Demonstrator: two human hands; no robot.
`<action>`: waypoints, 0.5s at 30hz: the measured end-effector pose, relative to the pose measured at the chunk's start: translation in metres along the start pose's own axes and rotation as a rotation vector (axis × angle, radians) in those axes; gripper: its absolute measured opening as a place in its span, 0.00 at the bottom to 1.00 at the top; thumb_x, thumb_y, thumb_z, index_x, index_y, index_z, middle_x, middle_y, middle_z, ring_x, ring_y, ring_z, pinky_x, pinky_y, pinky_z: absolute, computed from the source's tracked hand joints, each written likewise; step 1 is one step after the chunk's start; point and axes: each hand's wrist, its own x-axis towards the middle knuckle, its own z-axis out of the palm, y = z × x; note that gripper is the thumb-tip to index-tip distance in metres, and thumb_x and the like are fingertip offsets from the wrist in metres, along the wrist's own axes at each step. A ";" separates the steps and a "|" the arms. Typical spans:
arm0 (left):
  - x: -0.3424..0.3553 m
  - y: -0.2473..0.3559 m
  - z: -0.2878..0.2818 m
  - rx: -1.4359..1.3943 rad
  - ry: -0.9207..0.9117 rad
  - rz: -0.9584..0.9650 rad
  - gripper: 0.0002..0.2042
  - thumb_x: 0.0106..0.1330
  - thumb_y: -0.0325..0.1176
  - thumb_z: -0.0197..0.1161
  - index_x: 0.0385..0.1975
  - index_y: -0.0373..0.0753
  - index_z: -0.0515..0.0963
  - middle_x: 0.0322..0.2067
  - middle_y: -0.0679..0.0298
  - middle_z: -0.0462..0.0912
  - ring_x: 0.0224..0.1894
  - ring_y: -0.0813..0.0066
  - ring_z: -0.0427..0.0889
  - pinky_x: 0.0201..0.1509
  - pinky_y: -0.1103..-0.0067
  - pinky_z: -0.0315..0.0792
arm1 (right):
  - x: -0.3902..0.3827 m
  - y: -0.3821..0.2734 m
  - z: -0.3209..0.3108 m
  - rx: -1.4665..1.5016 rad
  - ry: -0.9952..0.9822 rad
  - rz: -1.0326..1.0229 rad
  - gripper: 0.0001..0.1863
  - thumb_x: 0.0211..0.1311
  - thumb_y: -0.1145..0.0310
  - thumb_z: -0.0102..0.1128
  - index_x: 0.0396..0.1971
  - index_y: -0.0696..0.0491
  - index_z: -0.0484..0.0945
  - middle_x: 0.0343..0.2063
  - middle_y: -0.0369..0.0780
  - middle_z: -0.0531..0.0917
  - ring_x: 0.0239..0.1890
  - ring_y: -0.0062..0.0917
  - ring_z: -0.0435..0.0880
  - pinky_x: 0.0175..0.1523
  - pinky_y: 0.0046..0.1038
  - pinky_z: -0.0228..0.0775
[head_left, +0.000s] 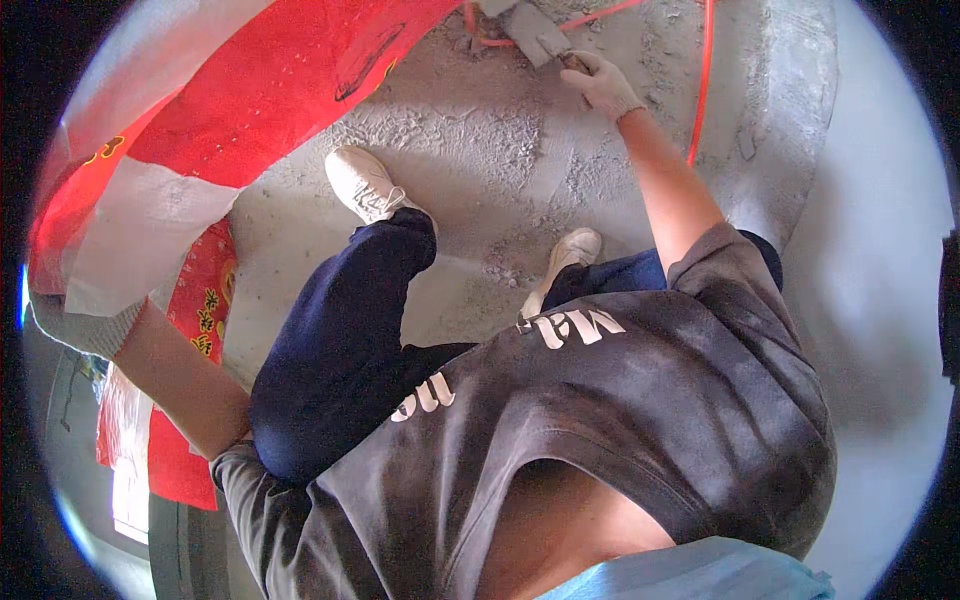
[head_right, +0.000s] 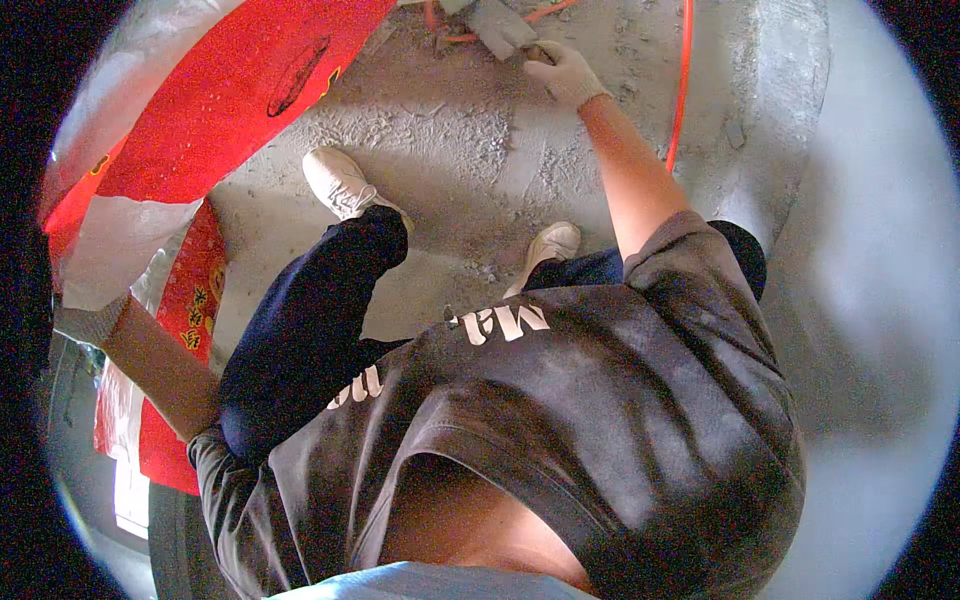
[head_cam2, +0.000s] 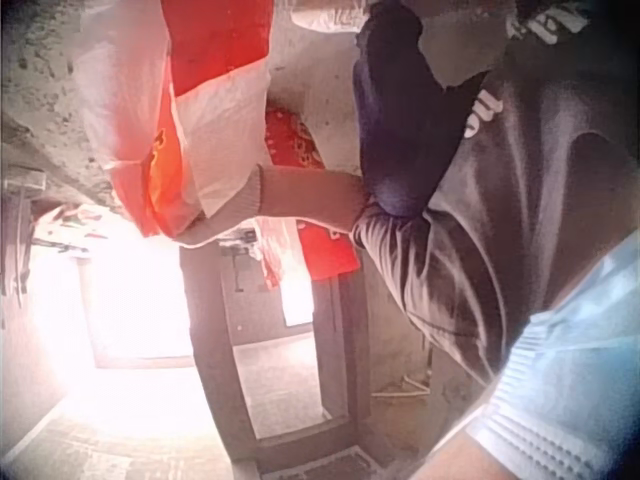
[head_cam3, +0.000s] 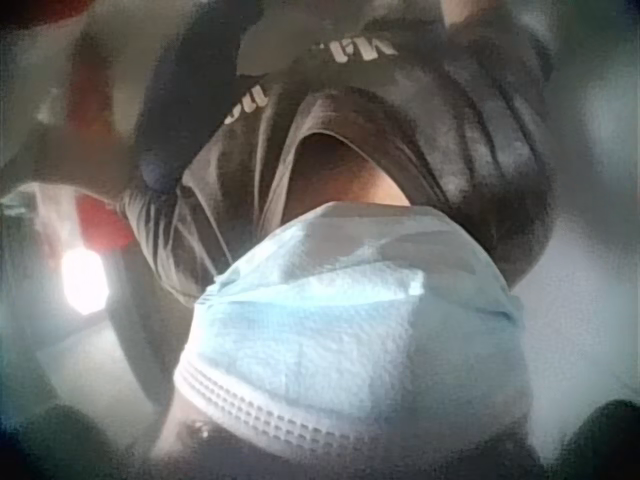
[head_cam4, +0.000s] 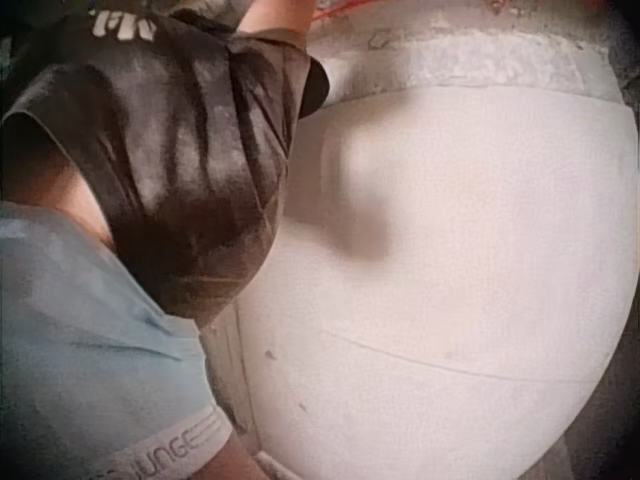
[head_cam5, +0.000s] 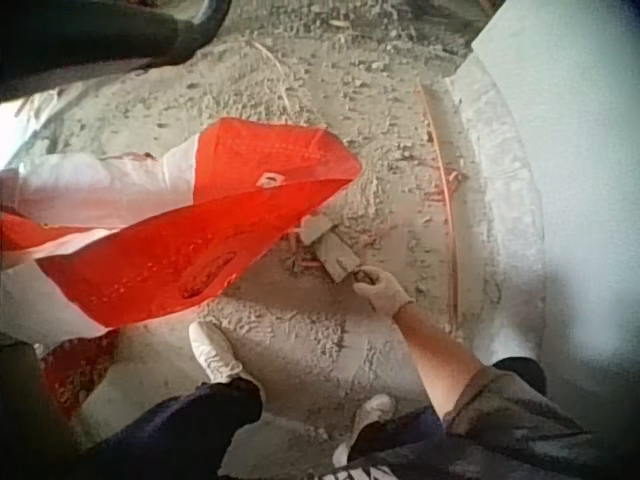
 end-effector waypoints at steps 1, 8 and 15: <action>0.000 0.000 0.000 -0.002 0.003 0.010 0.18 0.73 0.35 0.52 0.54 0.28 0.75 0.52 0.54 0.80 0.53 0.65 0.79 0.60 0.72 0.71 | -0.006 0.000 -0.003 0.004 0.001 0.006 0.24 0.59 0.62 0.66 0.55 0.54 0.77 0.28 0.32 0.78 0.22 0.14 0.74 0.26 0.22 0.66; -0.001 0.004 0.000 -0.049 0.013 0.026 0.18 0.73 0.34 0.52 0.55 0.29 0.75 0.52 0.54 0.80 0.54 0.66 0.79 0.61 0.73 0.71 | -0.055 -0.026 -0.041 0.054 0.169 0.117 0.23 0.58 0.64 0.65 0.54 0.54 0.78 0.27 0.29 0.77 0.22 0.13 0.72 0.26 0.20 0.64; -0.007 0.021 0.012 -0.128 -0.010 0.054 0.17 0.73 0.34 0.52 0.55 0.29 0.75 0.53 0.55 0.80 0.55 0.66 0.79 0.61 0.73 0.70 | -0.120 -0.104 -0.104 -0.071 0.187 0.168 0.21 0.59 0.64 0.66 0.52 0.53 0.79 0.27 0.29 0.77 0.23 0.12 0.72 0.26 0.19 0.62</action>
